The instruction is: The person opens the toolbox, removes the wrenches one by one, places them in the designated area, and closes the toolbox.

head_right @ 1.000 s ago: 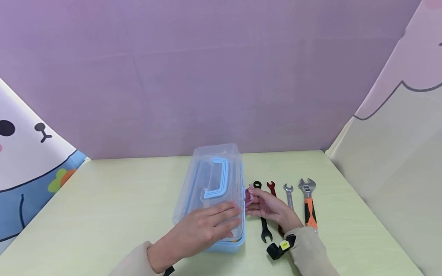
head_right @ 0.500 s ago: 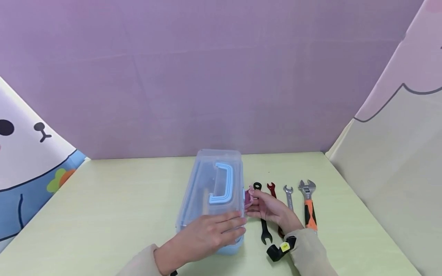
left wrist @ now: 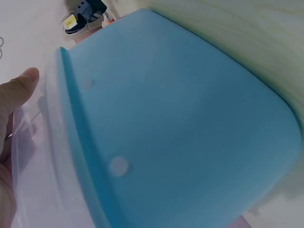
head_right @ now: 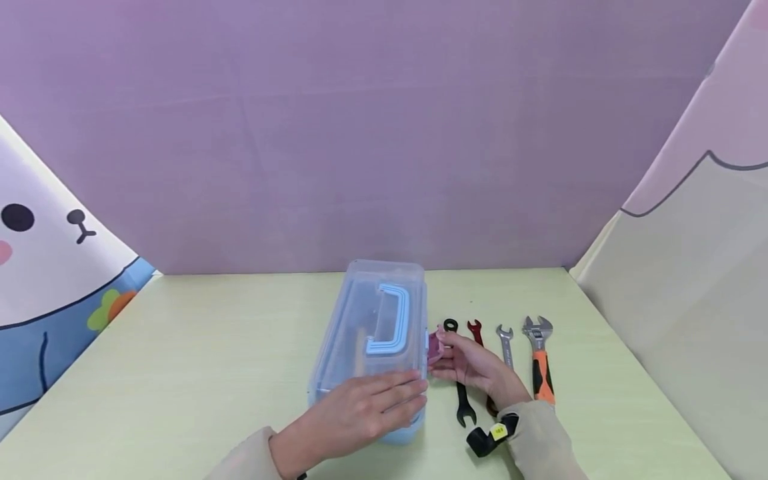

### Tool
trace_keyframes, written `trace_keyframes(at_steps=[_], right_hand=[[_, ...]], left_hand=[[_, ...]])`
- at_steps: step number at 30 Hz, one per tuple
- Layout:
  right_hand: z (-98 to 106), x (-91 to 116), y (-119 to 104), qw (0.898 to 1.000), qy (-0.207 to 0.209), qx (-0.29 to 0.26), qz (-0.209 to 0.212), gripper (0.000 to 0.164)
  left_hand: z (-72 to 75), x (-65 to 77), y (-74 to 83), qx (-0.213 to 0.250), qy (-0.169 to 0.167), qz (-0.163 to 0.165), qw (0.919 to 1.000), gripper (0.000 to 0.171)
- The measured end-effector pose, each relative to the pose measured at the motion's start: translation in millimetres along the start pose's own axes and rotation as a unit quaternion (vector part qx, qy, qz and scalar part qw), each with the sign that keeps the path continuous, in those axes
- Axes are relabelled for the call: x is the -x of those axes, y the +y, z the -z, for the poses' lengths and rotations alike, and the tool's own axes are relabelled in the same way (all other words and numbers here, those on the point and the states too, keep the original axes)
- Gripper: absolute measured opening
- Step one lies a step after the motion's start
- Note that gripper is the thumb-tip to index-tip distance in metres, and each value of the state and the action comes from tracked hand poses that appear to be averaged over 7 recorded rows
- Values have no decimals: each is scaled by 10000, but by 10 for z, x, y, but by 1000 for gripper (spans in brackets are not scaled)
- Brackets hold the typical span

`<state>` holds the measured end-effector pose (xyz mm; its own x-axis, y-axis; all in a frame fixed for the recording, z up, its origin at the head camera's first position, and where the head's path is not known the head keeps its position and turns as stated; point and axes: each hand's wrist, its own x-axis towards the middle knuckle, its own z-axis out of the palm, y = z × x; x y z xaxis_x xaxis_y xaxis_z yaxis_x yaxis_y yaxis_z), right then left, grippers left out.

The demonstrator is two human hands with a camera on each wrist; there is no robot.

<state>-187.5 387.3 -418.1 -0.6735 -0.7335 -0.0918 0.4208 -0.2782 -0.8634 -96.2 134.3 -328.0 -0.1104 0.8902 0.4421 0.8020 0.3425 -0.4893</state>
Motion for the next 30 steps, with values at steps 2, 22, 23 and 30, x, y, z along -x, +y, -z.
trace_keyframes(at_steps=[2, 22, 23, 30], right_hand=[[-3, 6, -4, 10000, 6, 7, 9, 37], [0, 80, -120, 9996, 167, 211, -116, 32], [-5, 81, -128, 9995, 195, 230, -134, 31], [-31, 79, -176, 9983, 311, 440, -218, 29]], left_hand=[[-6, 13, -8, -55, 126, -75, 9999, 25], [-29, 21, 16, 236, 157, 168, 9995, 28], [-31, 21, 14, 209, 183, 141, 9995, 27], [-21, 15, 2, 177, 300, 70, 9994, 26]])
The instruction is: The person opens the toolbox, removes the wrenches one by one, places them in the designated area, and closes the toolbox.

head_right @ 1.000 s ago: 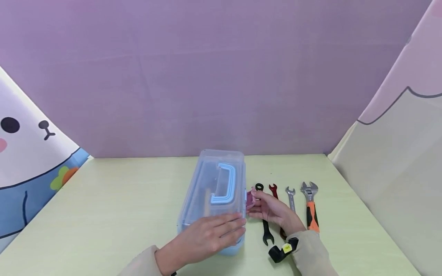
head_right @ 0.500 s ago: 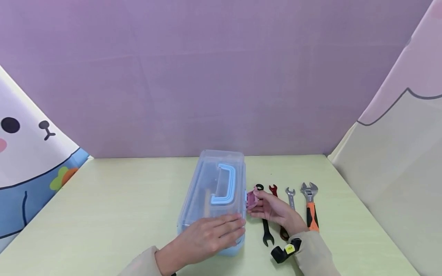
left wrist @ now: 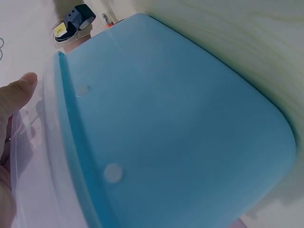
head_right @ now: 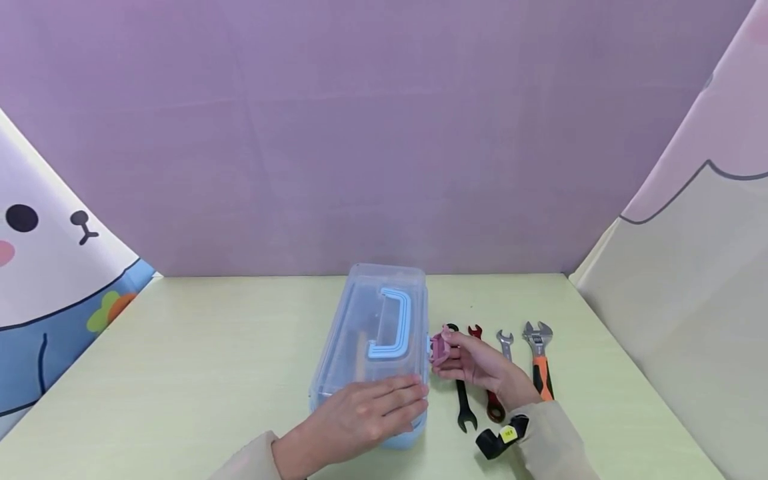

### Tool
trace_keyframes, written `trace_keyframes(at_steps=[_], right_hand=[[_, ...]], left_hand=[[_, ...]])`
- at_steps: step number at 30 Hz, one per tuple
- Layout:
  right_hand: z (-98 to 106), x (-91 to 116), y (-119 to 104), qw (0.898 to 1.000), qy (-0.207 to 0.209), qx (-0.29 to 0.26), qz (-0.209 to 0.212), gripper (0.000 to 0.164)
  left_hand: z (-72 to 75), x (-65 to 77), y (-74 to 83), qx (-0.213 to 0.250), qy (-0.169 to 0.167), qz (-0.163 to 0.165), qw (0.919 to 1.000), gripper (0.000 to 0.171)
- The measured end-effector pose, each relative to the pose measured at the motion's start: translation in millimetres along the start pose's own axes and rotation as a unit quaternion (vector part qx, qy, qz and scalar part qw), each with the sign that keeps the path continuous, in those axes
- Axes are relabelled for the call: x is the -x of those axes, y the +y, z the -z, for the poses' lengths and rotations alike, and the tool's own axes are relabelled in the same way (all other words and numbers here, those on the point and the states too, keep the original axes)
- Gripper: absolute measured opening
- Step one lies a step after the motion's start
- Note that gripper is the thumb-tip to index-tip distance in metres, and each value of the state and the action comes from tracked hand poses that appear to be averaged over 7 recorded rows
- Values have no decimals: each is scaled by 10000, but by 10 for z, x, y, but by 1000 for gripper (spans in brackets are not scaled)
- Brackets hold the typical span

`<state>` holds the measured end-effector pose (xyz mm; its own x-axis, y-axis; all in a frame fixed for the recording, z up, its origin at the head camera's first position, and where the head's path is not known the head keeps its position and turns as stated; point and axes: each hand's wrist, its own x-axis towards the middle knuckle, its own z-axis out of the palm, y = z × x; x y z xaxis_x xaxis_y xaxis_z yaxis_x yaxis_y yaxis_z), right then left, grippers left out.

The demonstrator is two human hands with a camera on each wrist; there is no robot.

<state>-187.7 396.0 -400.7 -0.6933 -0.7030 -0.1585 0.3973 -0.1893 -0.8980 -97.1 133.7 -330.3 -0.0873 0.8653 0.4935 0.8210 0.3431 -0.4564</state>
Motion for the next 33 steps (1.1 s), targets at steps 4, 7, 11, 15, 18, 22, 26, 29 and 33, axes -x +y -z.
trace_keyframes(at_steps=[4, 7, 11, 15, 18, 22, 26, 29, 33], right_hand=[[-13, 5, -38, 9999, 40, 113, -53, 30], [-42, 4, -95, 9996, 106, 225, -128, 31], [-112, -22, -209, 9980, 281, 512, -254, 31], [-187, -49, -297, 9925, 609, 973, -421, 31], [-222, -55, -313, 9848, 930, 1363, -542, 31], [-232, -63, -271, 9757, 1247, 1654, -713, 30], [-225, -88, -222, 9733, 1295, 1729, -770, 26], [-219, -99, -204, 9746, 1231, 1707, -769, 25], [-221, -109, -184, 9762, 1213, 1602, -810, 30]], left_hand=[[-5, 3, 9, 17, -3, 31, 10000, 26], [-10, 9, 13, 74, -15, 48, 10000, 26], [-12, 19, 8, 65, 37, 24, 10000, 26], [-10, 21, 1, -17, 104, -6, 9999, 26], [-11, 19, 0, -63, 104, -26, 9999, 26], [-7, 22, -4, -78, 28, -32, 10000, 27], [-6, 22, -6, -74, -40, -27, 10000, 28], [-10, 21, -6, -89, -47, -43, 9999, 28], [-11, 19, -9, -93, -17, -60, 9999, 28]])
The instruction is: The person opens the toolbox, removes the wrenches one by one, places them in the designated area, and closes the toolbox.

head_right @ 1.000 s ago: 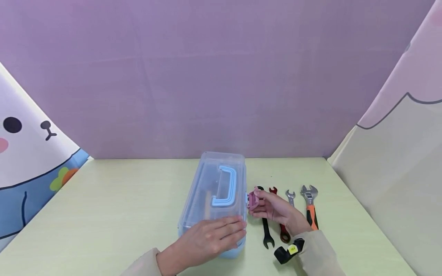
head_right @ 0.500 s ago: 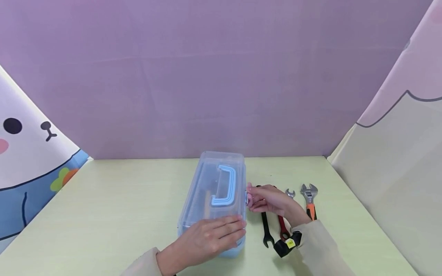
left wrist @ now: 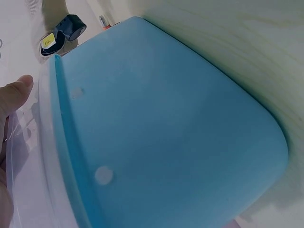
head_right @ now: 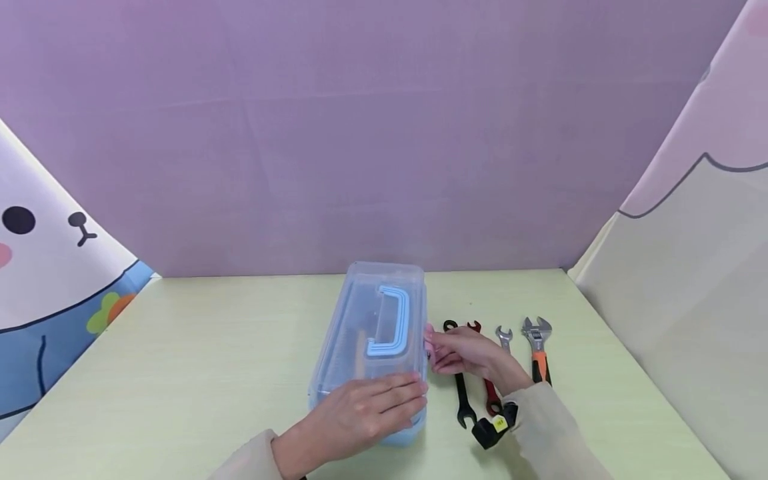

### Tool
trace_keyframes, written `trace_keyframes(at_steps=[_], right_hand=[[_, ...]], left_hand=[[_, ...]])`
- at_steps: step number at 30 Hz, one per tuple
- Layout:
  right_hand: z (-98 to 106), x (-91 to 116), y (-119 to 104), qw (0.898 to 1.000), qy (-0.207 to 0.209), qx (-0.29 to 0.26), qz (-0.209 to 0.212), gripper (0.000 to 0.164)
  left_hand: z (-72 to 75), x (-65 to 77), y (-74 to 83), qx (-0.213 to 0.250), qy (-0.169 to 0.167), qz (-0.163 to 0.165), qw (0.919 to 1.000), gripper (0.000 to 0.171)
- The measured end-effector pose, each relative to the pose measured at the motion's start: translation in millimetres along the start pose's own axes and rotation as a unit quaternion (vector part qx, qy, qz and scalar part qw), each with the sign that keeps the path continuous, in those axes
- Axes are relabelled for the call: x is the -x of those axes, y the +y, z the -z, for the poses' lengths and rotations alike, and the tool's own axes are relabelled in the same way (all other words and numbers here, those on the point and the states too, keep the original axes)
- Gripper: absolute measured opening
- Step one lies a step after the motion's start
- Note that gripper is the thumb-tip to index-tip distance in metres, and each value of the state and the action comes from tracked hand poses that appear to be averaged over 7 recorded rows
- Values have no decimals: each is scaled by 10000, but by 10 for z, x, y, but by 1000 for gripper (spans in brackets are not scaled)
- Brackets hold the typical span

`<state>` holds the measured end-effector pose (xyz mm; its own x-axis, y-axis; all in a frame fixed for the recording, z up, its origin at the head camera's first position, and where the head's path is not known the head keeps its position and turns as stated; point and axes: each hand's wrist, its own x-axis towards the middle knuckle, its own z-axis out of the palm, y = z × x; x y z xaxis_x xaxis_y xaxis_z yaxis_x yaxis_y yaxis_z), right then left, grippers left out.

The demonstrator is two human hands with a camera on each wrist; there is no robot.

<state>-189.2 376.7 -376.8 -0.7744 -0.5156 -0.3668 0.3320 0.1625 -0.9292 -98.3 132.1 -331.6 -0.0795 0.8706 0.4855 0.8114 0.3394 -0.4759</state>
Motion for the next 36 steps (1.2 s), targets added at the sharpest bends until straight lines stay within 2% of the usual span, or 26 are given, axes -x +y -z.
trace_keyframes(at_steps=[12, 19, 25, 36], right_hand=[[31, -34, 163, 9943, -550, -896, 149, 24], [55, -24, 215, 9906, -654, -1156, 335, 26], [21, -57, 196, 9926, -600, -992, 362, 28], [-18, -50, 118, 9989, -16, -468, 82, 33]], left_hand=[[-13, -12, 14, -20, 134, -41, 9999, 26], [-20, -16, 19, -16, 193, -37, 9998, 25], [-11, -15, 4, 24, 135, -11, 9999, 26], [-26, -6, -1, 61, 127, 38, 9999, 26]])
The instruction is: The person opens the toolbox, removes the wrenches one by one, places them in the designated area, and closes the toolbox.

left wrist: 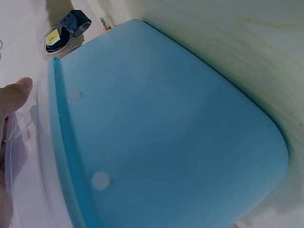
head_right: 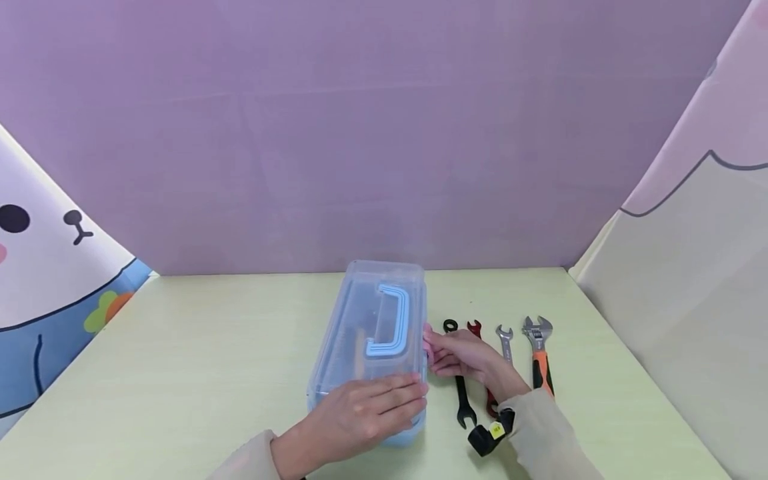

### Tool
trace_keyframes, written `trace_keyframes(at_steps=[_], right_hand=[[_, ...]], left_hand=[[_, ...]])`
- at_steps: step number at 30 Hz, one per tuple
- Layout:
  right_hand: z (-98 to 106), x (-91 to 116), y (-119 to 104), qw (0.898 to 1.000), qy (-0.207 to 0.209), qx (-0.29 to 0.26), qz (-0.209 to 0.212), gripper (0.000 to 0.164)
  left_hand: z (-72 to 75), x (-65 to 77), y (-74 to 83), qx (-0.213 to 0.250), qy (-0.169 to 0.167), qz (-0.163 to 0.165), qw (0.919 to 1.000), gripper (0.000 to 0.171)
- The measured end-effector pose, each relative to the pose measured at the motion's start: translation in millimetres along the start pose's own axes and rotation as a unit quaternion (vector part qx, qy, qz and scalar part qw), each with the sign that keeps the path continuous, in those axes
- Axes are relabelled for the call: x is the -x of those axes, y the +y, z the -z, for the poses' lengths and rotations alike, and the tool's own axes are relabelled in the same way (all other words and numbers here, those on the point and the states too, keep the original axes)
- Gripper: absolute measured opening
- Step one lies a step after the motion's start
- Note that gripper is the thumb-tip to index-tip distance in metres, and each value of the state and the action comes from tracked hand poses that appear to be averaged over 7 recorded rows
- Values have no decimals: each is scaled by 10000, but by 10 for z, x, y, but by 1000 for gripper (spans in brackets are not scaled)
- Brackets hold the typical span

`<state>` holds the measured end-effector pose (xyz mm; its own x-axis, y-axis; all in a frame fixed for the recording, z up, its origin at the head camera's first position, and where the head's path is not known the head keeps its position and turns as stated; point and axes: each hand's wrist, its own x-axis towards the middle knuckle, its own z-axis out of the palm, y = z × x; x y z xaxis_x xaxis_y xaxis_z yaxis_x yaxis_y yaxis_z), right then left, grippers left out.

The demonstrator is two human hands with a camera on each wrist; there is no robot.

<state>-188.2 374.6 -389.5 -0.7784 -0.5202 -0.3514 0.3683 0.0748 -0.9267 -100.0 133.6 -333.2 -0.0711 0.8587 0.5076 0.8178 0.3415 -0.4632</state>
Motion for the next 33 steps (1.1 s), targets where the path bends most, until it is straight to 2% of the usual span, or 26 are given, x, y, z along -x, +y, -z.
trace_keyframes(at_steps=[11, 19, 28, 33], right_hand=[[-17, -47, 24, 9996, -84, -223, 134, 28], [-6, -44, 65, 9986, -201, -436, 232, 28], [-29, -62, 53, 9986, -199, -401, 272, 27], [-14, -52, 60, 9987, -199, -393, 260, 28]], left_hand=[[-9, -4, -8, 32, 166, -5, 9999, 24], [-9, -8, -3, -22, 53, -7, 10000, 26], [-21, 6, 7, 50, 238, 117, 9996, 23], [-22, -1, 4, 82, 218, 99, 9997, 23]])
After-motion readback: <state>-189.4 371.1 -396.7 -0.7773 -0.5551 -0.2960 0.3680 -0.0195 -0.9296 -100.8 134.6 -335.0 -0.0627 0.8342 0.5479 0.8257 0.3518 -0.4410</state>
